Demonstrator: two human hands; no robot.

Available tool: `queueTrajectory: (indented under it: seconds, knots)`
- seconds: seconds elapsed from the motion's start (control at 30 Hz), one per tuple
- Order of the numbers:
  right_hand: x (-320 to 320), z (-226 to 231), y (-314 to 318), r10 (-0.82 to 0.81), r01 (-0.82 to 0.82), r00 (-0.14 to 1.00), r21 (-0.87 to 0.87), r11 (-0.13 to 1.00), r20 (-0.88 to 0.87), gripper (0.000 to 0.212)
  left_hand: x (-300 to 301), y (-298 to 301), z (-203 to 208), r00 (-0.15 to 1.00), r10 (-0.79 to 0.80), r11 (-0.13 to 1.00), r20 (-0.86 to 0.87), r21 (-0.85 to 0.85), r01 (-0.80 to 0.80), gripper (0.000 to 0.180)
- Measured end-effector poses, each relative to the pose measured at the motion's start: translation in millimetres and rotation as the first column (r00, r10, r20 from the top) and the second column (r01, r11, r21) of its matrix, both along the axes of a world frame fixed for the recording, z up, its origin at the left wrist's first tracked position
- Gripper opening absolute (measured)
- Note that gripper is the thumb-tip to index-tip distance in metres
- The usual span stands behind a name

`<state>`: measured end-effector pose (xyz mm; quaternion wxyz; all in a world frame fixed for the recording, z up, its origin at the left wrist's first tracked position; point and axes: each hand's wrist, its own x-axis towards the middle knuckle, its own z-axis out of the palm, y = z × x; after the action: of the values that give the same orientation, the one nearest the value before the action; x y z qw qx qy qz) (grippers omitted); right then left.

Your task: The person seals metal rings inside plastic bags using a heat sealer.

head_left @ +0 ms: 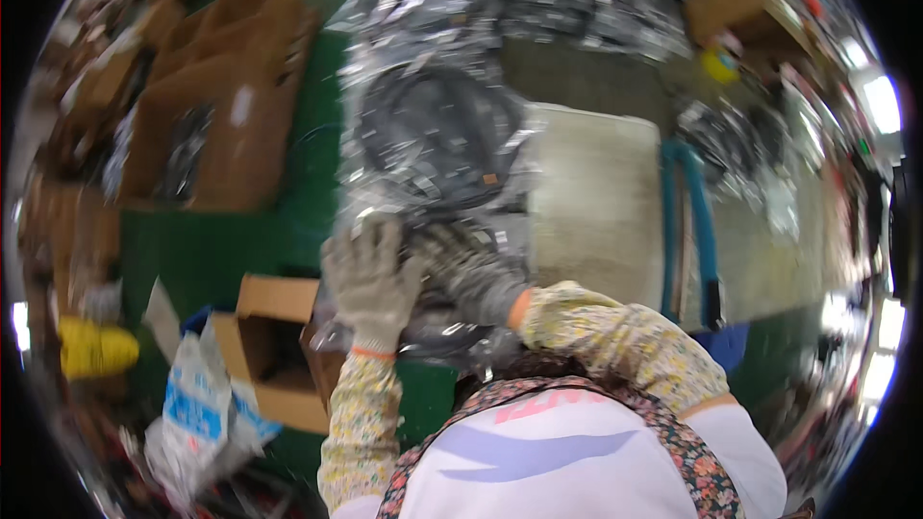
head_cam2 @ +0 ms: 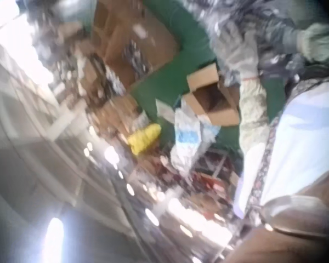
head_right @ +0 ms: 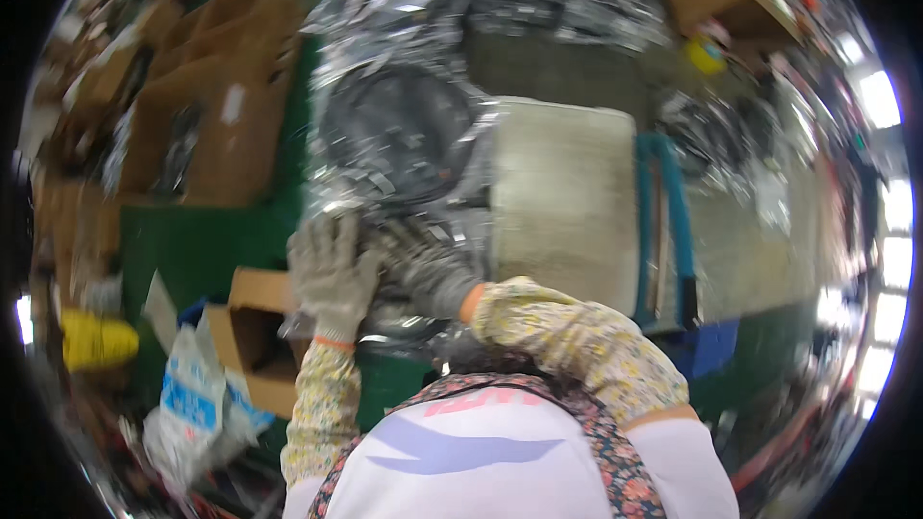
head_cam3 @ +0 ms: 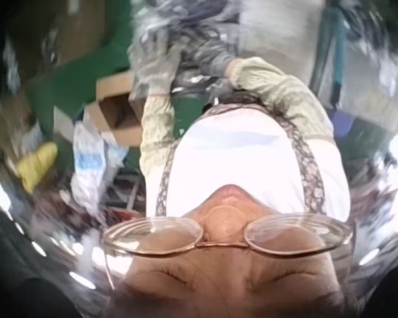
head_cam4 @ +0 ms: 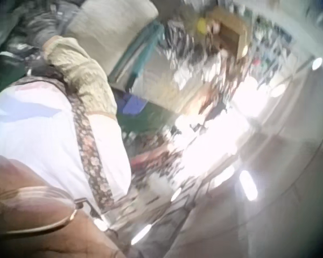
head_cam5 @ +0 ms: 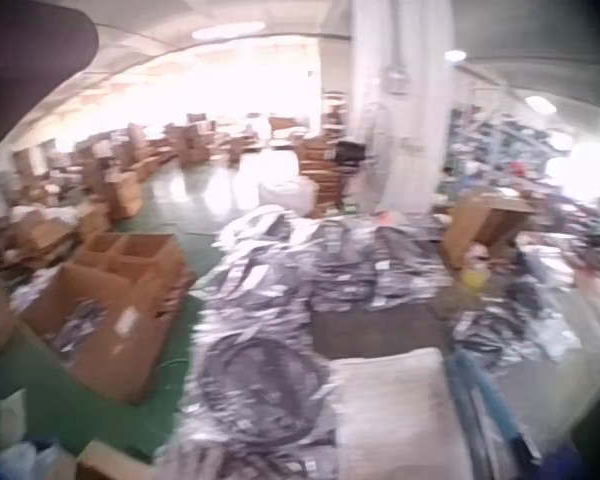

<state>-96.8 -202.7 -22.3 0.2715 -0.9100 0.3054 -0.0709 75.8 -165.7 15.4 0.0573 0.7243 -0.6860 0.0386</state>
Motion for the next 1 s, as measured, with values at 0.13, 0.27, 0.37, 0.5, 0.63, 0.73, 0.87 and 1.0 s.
queueTrajectory:
  seconds: [0.13, 0.27, 0.37, 0.5, 0.63, 0.73, 0.87, 1.0]
  knots:
    - [18, -14, 4, 0.001, 0.003, 0.995, -0.037, 0.999, 0.1, 0.095, 9, 5, -10, 0.99, 0.007, 1.0, 0.14, 0.001, -0.007, 0.058]
    - [23, -31, 6, -0.007, 0.03, 0.979, -0.111, 0.993, 0.206, 0.093, 7, 6, -11, 0.984, -0.065, 0.996, 0.164, -0.045, 0.074, 0.063]
    - [19, -47, 12, -0.043, 0.122, 0.953, -0.251, 0.96, 0.3, 0.082, 5, 7, -15, 0.98, -0.07, 0.996, 0.185, -0.04, 0.079, 0.062]
    - [-27, -50, 37, -0.045, 0.174, 0.86, -0.209, 0.962, 0.508, 0.054, 14, 17, -22, 0.975, -0.084, 0.991, 0.204, -0.083, 0.103, 0.061]
    - [-167, -39, 91, -0.117, 0.015, 0.969, 0.42, 0.908, 0.219, 0.028, -6, 26, 7, 0.969, -0.054, 0.983, 0.241, -0.157, 0.094, 0.059]
    - [-299, -25, 139, -0.511, 0.361, 0.857, 0.626, 0.691, 0.069, 0.026, -34, 26, 34, 0.97, -0.012, 0.98, 0.243, -0.189, 0.06, 0.064]
    - [-475, -101, 148, -0.737, 0.747, 0.664, 0.068, 0.661, -0.127, 0.029, -106, 18, 57, 0.963, -0.048, 0.936, 0.266, -0.326, 0.136, 0.061]
    - [-592, -71, 59, -0.908, 0.456, -0.408, 0.883, -0.114, 0.094, 0.05, -207, 18, 63, 0.954, -0.201, 0.857, 0.22, -0.431, 0.28, 0.056]
